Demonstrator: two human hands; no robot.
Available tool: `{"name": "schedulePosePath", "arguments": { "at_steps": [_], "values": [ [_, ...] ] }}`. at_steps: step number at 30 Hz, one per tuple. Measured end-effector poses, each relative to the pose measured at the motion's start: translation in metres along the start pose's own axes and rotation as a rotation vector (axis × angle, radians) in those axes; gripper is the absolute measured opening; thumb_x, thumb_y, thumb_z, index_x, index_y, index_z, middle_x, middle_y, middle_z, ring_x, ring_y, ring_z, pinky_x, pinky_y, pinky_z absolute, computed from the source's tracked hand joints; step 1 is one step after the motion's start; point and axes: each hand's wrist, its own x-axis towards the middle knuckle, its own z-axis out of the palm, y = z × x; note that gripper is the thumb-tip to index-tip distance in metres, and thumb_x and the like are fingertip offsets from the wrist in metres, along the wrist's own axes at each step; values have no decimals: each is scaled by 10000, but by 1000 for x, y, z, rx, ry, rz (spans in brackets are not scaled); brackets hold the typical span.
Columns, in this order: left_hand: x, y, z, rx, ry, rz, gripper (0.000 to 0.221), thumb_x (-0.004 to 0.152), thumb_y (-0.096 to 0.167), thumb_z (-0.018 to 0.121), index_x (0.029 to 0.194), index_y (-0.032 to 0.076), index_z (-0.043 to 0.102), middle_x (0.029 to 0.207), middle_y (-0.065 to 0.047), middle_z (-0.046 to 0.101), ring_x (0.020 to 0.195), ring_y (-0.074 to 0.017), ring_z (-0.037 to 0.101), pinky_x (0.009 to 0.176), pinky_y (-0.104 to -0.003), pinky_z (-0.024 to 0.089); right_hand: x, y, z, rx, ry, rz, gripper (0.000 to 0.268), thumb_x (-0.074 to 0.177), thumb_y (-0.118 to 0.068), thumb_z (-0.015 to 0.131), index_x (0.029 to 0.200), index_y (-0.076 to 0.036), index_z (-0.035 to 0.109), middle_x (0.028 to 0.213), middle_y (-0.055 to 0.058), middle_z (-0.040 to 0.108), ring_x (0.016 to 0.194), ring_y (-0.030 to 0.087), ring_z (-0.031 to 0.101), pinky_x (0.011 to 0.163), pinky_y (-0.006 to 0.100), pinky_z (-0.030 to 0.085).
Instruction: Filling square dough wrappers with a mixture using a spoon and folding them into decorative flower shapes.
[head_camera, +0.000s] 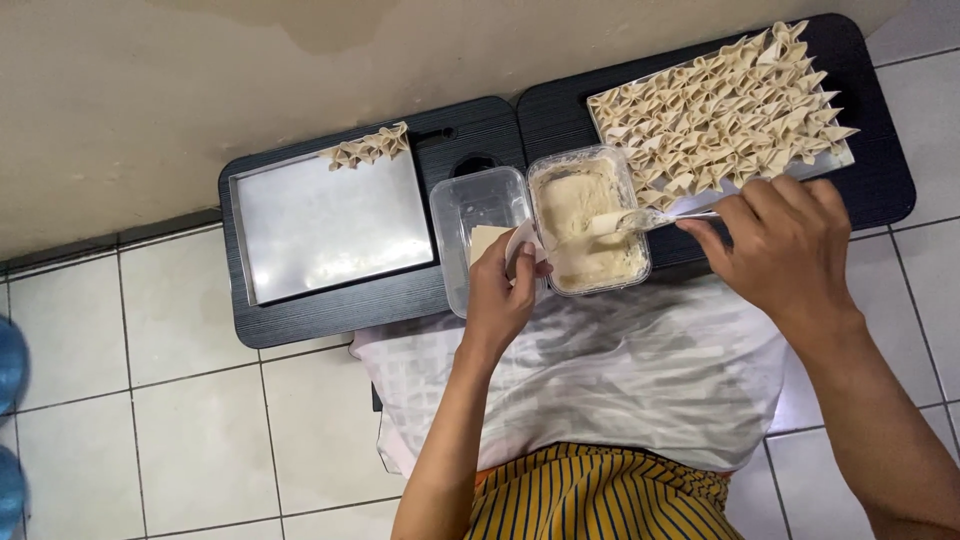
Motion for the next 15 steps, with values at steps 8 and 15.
{"name": "schedulePosePath", "arguments": {
  "at_steps": [8, 15],
  "values": [
    [3, 3, -1, 1, -13, 5, 313, 1044, 138, 482, 1194, -61, 672, 664, -18, 555, 652, -115, 623, 690, -265, 630, 0, 7, -15, -117, 8, -12, 329, 1051, -515, 874, 935, -223, 776, 819, -87, 566, 783, 93, 481, 839, 304, 356],
    [4, 1, -1, -63, -33, 1, 366, 1077, 149, 418, 1234, -73, 664, 598, 28, 449, 506, -36, 413, 828, -302, 700, 3, 12, -27, -130, 31, -10, 413, 1108, -556, 876, 933, -206, 746, 845, -74, 550, 777, 105, 483, 874, 300, 388]
  ]
}}
